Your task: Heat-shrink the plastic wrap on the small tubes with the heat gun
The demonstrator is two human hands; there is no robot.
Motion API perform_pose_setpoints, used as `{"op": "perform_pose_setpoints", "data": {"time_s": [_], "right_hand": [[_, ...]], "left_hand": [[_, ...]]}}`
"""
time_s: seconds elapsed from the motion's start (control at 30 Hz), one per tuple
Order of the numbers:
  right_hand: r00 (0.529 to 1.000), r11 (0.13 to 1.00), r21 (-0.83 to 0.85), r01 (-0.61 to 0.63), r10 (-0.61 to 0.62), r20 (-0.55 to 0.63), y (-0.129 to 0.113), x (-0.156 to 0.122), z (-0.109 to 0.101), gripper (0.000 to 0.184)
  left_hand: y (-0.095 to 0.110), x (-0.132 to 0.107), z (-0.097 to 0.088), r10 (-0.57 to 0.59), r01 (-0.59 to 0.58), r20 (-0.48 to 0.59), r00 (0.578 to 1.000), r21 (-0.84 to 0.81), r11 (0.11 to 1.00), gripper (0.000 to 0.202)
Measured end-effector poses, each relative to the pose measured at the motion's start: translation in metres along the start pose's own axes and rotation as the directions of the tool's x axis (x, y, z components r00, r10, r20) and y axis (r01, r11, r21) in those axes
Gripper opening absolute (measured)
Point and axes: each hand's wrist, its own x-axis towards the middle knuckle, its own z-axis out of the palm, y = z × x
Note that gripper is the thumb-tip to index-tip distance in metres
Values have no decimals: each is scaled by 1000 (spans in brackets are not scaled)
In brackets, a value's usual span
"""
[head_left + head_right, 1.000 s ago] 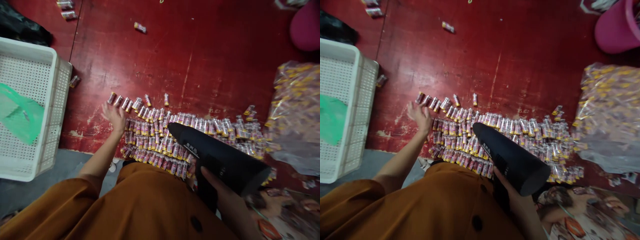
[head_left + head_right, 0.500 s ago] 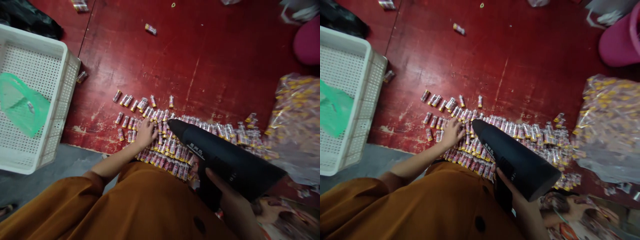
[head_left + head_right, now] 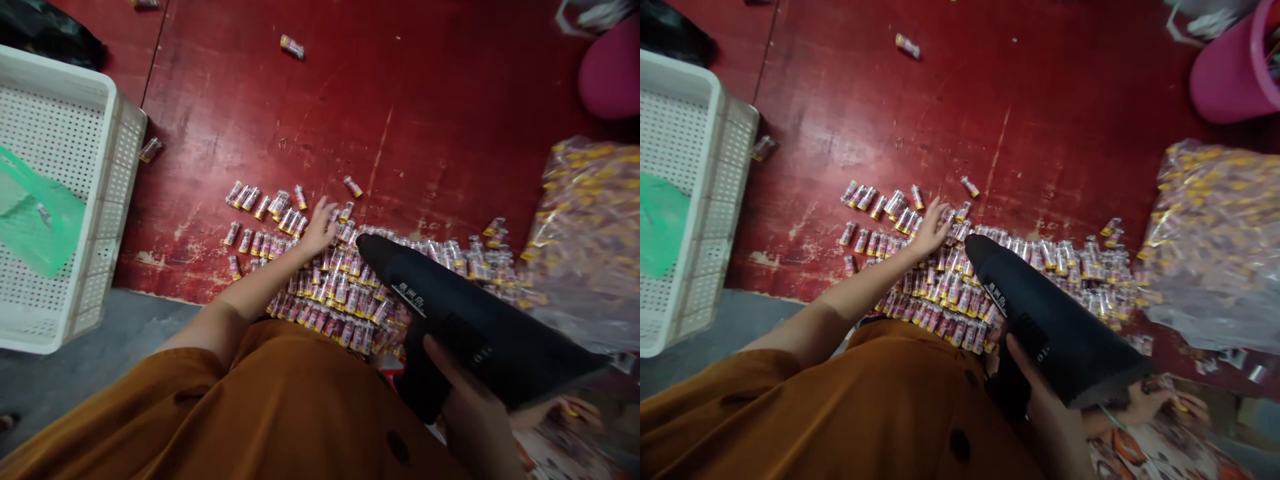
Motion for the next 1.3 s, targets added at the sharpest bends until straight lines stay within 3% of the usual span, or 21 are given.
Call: {"op": "perform_pose_setpoints", "data": {"time_s": [0.1,0.27,0.4,0.53,0.6,0.7,0.83,0.93,1.07,1.2,1.3], "right_hand": [[995,995,23,-95,94,35,-1,2,2,46],[998,997,-42,-63,63,-10,2,5,4,48],[995,996,-67,-66,61,-73,4,7,7,52],[988,992,6,-123,122,91,-2,7,17,50],[982,991,37,-125,118,148,-5,5,22,45],[987,996,35,-78,73,141,-5,4,26,37],[997,999,37,-39,36,70,-5,3,24,32],[996,998,44,-55,52,73,-11,3,28,35],[986,996,65,-58,47,158,-16,7,34,38],[985,989,46,-139,133,110,-6,10,20,45],[976,984,39,-171,164,146,1,7,3,43]], "left_hand": [[-10,-8,-25,-122,115,-262,957,-43,992,33],[-47,-30,-84,-173,263,-555,814,85,961,25],[-86,-41,-126,-249,405,-678,692,79,911,23],[-111,-49,-151,-380,486,-685,622,-43,873,26],[-115,-57,-157,-403,480,-666,628,-77,874,27],[-117,-81,-158,-382,451,-662,645,-74,890,27],[-122,-122,-151,-342,464,-711,615,-25,885,27],[-129,-142,-147,-299,445,-676,673,48,894,28],[-134,-148,-144,-240,386,-585,775,136,913,29],[-134,-147,-144,-228,371,-572,787,145,917,29],[-135,-146,-144,-220,361,-590,777,131,923,30]]}}
